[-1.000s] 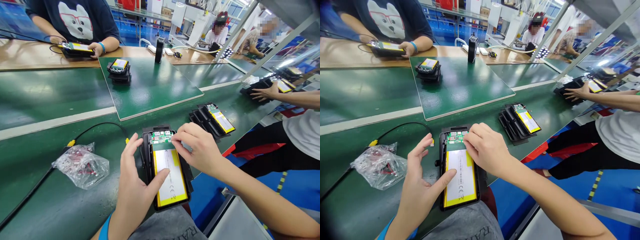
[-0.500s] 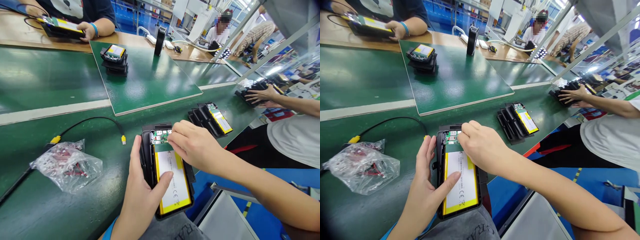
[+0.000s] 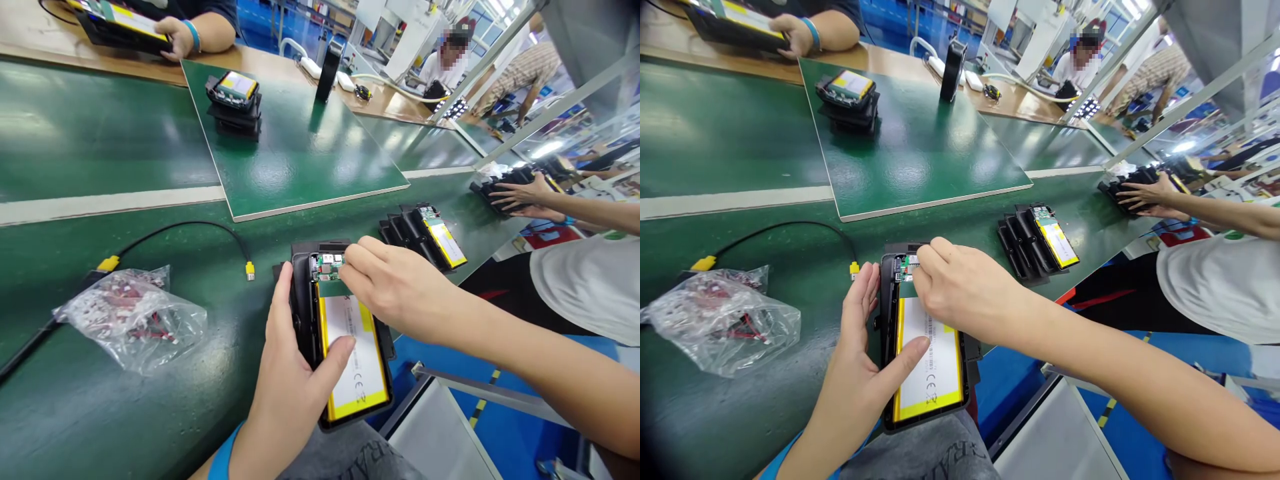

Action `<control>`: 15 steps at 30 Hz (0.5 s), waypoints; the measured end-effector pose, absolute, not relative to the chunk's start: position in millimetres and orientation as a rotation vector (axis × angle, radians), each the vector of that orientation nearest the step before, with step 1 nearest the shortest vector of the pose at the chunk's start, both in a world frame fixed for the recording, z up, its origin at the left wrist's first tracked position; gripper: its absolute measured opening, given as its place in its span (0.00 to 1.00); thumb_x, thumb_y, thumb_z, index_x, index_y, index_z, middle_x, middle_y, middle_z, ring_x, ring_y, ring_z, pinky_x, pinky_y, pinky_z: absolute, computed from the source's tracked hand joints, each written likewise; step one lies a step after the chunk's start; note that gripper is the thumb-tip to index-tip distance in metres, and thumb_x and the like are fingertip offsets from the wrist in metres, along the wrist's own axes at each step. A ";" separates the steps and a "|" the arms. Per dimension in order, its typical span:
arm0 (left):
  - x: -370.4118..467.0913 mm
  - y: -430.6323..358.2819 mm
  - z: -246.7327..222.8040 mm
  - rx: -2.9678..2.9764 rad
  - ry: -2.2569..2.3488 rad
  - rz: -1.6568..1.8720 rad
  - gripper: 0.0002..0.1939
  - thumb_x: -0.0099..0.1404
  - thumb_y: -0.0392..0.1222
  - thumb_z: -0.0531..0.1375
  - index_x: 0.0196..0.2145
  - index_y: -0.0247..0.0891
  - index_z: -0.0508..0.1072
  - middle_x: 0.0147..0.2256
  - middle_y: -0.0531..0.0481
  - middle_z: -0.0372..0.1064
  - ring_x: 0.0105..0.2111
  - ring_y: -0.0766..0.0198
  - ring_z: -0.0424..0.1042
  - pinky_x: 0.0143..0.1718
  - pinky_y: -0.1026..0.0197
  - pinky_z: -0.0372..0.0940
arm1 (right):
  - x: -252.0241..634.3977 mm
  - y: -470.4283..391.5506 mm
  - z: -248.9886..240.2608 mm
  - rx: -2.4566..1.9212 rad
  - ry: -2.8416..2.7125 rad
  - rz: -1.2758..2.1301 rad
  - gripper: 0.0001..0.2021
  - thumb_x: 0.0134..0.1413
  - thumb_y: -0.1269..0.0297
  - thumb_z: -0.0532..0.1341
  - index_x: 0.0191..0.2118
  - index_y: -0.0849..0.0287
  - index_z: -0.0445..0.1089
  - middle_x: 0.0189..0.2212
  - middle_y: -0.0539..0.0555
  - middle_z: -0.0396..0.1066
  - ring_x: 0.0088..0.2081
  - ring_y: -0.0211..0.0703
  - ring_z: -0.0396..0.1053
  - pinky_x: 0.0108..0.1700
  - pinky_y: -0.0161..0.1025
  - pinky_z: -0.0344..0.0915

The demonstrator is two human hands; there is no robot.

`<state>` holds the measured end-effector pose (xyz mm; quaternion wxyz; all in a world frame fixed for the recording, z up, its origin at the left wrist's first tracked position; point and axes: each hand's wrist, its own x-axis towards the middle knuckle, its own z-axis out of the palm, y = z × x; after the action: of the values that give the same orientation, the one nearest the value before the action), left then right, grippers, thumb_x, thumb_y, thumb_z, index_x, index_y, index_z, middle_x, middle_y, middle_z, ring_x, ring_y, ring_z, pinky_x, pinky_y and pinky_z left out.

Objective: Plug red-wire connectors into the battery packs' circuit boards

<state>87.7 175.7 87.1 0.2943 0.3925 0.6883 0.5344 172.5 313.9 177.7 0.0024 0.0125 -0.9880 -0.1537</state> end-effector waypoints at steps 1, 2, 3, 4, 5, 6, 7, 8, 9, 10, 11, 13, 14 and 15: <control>87.8 175.7 86.8 1.042 1.830 1.422 0.44 0.57 0.49 0.60 0.63 0.51 0.39 0.64 0.51 0.42 0.62 0.54 0.47 0.60 0.47 0.50 | 173.7 314.2 176.1 0.020 -3.096 -0.459 0.13 0.52 0.83 0.49 0.25 0.65 0.66 0.23 0.57 0.57 0.26 0.46 0.51 0.24 0.38 0.52; 87.9 175.7 86.6 1.037 1.826 1.421 0.44 0.57 0.49 0.60 0.63 0.51 0.38 0.64 0.51 0.42 0.62 0.54 0.47 0.60 0.47 0.50 | 175.2 314.5 174.5 -0.010 -3.095 -0.428 0.13 0.52 0.83 0.50 0.25 0.65 0.66 0.24 0.56 0.57 0.26 0.46 0.51 0.24 0.38 0.52; 87.9 175.7 86.6 1.030 1.820 1.420 0.44 0.57 0.49 0.60 0.63 0.51 0.38 0.64 0.51 0.42 0.62 0.54 0.47 0.60 0.47 0.50 | 176.7 314.7 173.0 -0.051 -3.096 -0.392 0.12 0.53 0.83 0.50 0.25 0.65 0.66 0.24 0.56 0.58 0.27 0.46 0.52 0.24 0.38 0.53; 88.0 175.7 86.6 1.021 1.813 1.420 0.44 0.57 0.49 0.60 0.63 0.51 0.38 0.64 0.51 0.42 0.62 0.54 0.47 0.61 0.47 0.50 | 178.3 314.7 171.8 -0.094 -3.098 -0.356 0.12 0.53 0.82 0.51 0.25 0.65 0.66 0.25 0.56 0.58 0.28 0.46 0.54 0.25 0.38 0.53; 88.0 175.7 86.8 1.013 1.806 1.420 0.44 0.57 0.49 0.60 0.63 0.52 0.38 0.64 0.52 0.42 0.62 0.54 0.47 0.61 0.47 0.50 | 179.7 314.6 170.9 -0.138 -3.101 -0.322 0.12 0.54 0.82 0.51 0.26 0.65 0.67 0.25 0.56 0.59 0.29 0.46 0.55 0.25 0.38 0.54; 88.1 175.8 87.1 1.007 1.797 1.424 0.44 0.57 0.48 0.60 0.63 0.52 0.38 0.64 0.52 0.42 0.62 0.54 0.48 0.61 0.47 0.50 | 180.8 314.3 170.3 -0.171 -3.106 -0.293 0.12 0.54 0.82 0.51 0.27 0.65 0.67 0.26 0.56 0.59 0.29 0.46 0.55 0.25 0.38 0.54; 88.3 176.0 87.4 1.000 1.786 1.431 0.44 0.57 0.48 0.60 0.63 0.52 0.38 0.64 0.53 0.42 0.62 0.55 0.48 0.61 0.48 0.50 | 181.6 313.7 169.8 -0.187 -3.108 -0.273 0.12 0.54 0.82 0.51 0.27 0.65 0.68 0.27 0.57 0.60 0.30 0.46 0.56 0.26 0.38 0.55; 88.6 176.2 87.6 0.992 1.771 1.442 0.44 0.56 0.47 0.61 0.63 0.53 0.38 0.64 0.53 0.42 0.62 0.55 0.48 0.61 0.49 0.50 | 182.1 313.0 169.4 -0.189 -3.106 -0.262 0.12 0.53 0.83 0.50 0.28 0.66 0.68 0.27 0.57 0.60 0.30 0.46 0.56 0.26 0.38 0.55; 89.0 176.4 87.8 0.981 1.754 1.452 0.44 0.56 0.46 0.61 0.63 0.53 0.38 0.64 0.54 0.42 0.62 0.56 0.48 0.61 0.49 0.50 | 182.4 312.3 169.0 -0.181 -3.102 -0.255 0.13 0.53 0.83 0.49 0.28 0.66 0.68 0.27 0.57 0.60 0.30 0.47 0.56 0.26 0.38 0.55; 89.5 176.6 87.7 0.965 1.736 1.464 0.44 0.56 0.46 0.61 0.63 0.54 0.38 0.64 0.55 0.42 0.62 0.56 0.48 0.61 0.50 0.51 | 182.5 311.6 168.6 -0.168 -3.096 -0.250 0.14 0.53 0.84 0.48 0.28 0.66 0.68 0.27 0.58 0.60 0.30 0.47 0.55 0.26 0.39 0.55; 90.1 176.8 87.5 0.948 1.719 1.475 0.44 0.56 0.45 0.61 0.63 0.55 0.38 0.64 0.56 0.42 0.62 0.57 0.48 0.61 0.51 0.51 | 182.6 311.0 168.1 -0.156 -3.090 -0.243 0.15 0.52 0.84 0.47 0.28 0.67 0.68 0.27 0.58 0.60 0.30 0.48 0.55 0.26 0.39 0.56; 91.2 177.0 86.6 0.919 1.691 1.493 0.44 0.56 0.44 0.61 0.62 0.56 0.38 0.64 0.57 0.41 0.62 0.57 0.47 0.61 0.51 0.51 | 183.1 310.5 166.8 -0.148 -3.092 -0.220 0.15 0.52 0.85 0.46 0.28 0.67 0.68 0.28 0.59 0.60 0.30 0.48 0.55 0.27 0.40 0.56; 91.6 177.0 86.0 0.912 1.683 1.500 0.44 0.56 0.44 0.61 0.62 0.56 0.38 0.64 0.57 0.41 0.63 0.57 0.47 0.61 0.50 0.51 | 183.6 310.6 166.1 -0.148 -3.099 -0.201 0.16 0.52 0.85 0.45 0.29 0.68 0.68 0.28 0.59 0.60 0.30 0.48 0.55 0.27 0.40 0.56; 91.8 177.0 85.5 0.908 1.677 1.506 0.44 0.56 0.43 0.61 0.62 0.57 0.38 0.64 0.58 0.40 0.63 0.57 0.46 0.61 0.50 0.51 | 184.3 311.0 165.4 -0.149 -3.109 -0.176 0.16 0.52 0.85 0.45 0.29 0.68 0.68 0.28 0.59 0.60 0.30 0.49 0.55 0.27 0.40 0.56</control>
<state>91.8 177.0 85.5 0.3484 0.3503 0.6469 0.5809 184.3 311.0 165.4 0.0120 -0.0477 -0.9972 -0.0565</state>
